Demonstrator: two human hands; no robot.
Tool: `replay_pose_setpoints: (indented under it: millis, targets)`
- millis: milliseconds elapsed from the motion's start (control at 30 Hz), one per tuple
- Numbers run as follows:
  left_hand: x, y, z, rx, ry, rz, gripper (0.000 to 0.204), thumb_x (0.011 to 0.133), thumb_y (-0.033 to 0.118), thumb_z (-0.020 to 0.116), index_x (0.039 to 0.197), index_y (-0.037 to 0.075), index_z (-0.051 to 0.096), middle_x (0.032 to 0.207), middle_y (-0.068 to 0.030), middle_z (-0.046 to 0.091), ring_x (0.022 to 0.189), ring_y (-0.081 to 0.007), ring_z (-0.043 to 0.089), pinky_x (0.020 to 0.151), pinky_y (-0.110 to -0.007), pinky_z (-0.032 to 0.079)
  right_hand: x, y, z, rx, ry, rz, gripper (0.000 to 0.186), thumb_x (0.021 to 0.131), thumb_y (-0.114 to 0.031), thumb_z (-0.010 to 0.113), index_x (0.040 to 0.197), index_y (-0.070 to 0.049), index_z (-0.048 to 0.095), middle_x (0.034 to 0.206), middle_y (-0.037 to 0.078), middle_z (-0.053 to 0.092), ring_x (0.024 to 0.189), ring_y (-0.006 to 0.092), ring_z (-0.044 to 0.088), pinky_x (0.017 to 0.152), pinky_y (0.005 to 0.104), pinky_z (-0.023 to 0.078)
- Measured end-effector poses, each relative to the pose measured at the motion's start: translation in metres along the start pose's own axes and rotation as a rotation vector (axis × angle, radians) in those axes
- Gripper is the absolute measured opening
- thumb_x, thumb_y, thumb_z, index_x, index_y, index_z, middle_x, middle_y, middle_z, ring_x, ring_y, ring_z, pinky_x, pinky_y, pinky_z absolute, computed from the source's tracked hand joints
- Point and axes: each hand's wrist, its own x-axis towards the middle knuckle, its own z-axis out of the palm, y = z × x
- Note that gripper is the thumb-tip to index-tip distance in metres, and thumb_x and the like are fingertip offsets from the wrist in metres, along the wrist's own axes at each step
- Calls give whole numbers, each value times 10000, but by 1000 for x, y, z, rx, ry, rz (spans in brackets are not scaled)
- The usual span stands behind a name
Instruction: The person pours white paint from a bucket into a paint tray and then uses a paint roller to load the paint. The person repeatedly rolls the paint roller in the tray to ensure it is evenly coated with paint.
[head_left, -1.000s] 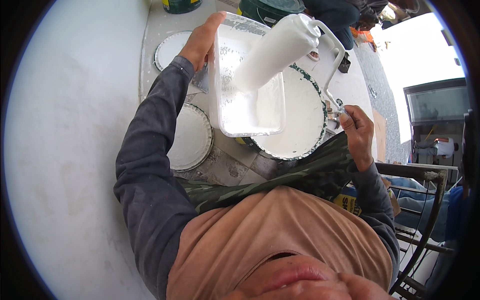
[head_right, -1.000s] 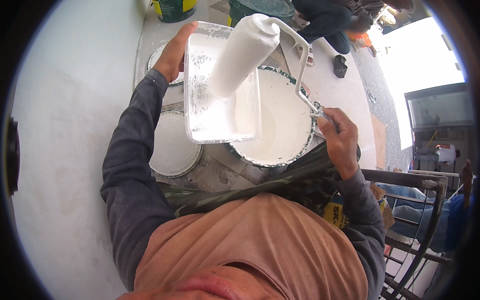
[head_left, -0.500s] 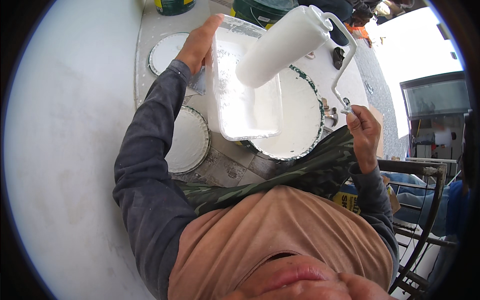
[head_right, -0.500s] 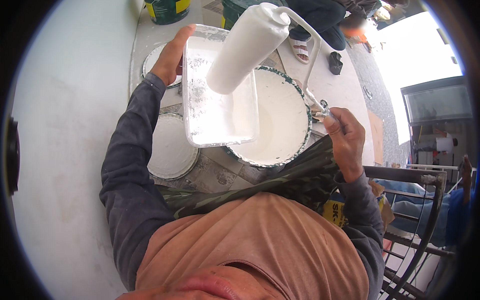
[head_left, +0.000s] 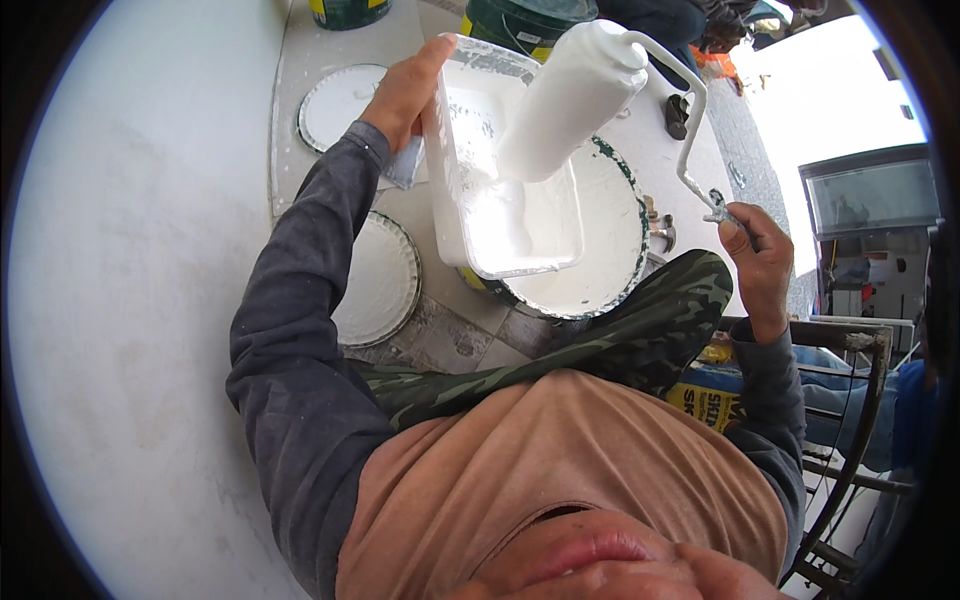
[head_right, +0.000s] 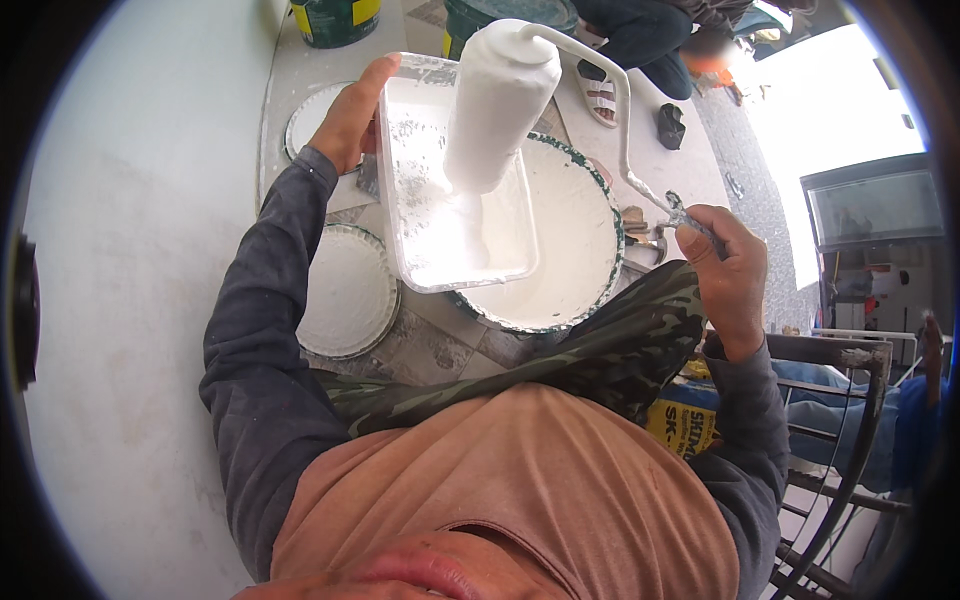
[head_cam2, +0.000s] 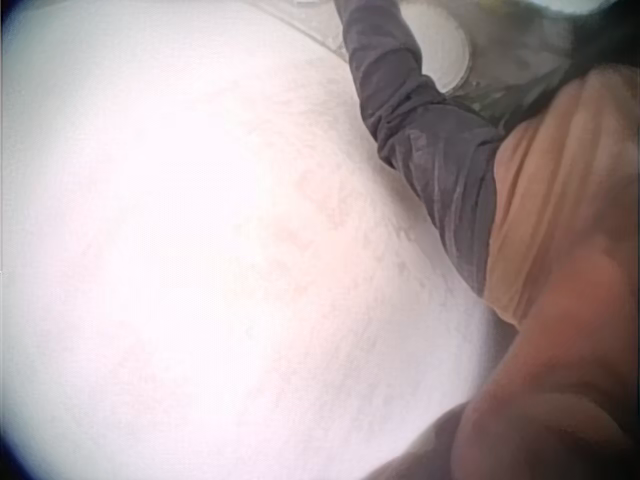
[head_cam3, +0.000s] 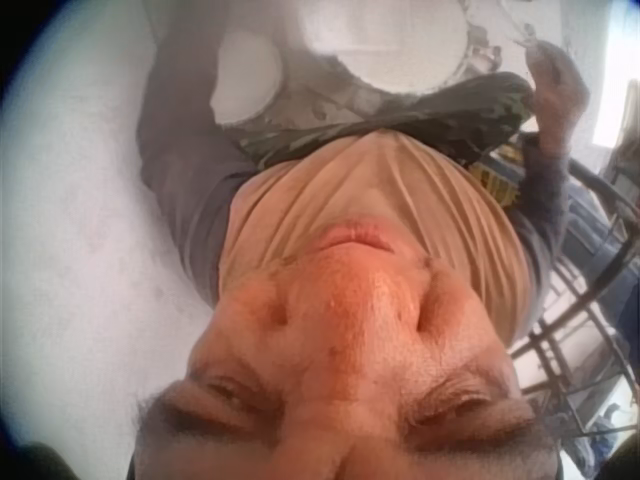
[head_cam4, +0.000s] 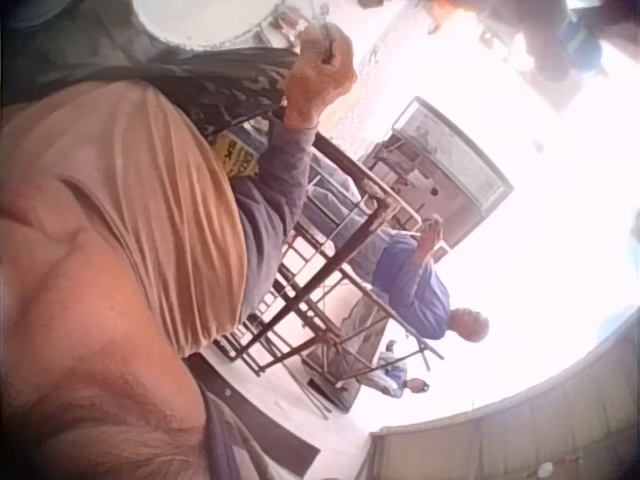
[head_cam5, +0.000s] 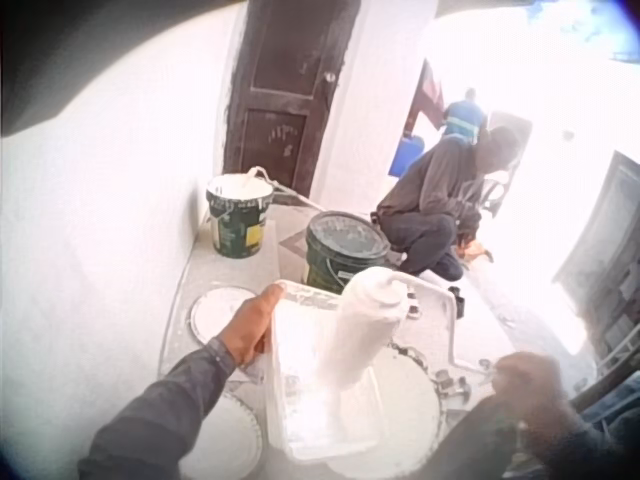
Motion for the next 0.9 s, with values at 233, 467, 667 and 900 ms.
replay_pose_setpoints:
  millis: [233,467,667,900]
  targets:
    - [-3,3,-14,111,33,64,951,797,781,464,1359,14,497,1062,-185,641,938,-227,692,736,-356,591,-2,-1,-51,-101,-45,231,303,951,-253,625,1021,40,657,802,21,603,726,87,491,666,247,408]
    - [-9,22,-25,66,-40,63,794,850,698,485,1282,33,529,1000,-136,646,848,-191,660,665,-306,552,22,36,25,-561,-419,291,331,910,-311,596,924,10,678,805,170,674,782,309,651,708,405,469]
    - [-14,35,-16,-51,13,13,509,954,550,497,1037,73,656,793,-16,639,587,-103,581,478,-255,475,48,86,165,-825,-802,-81,311,901,-298,580,956,-22,713,912,219,705,877,387,693,822,495,512]
    - [-22,49,-21,-35,-11,95,558,955,582,463,1105,78,650,849,-16,658,636,-98,605,502,-232,489,63,84,191,-731,-978,-87,369,922,-349,566,1049,-24,685,1005,209,703,963,379,681,870,482,508]
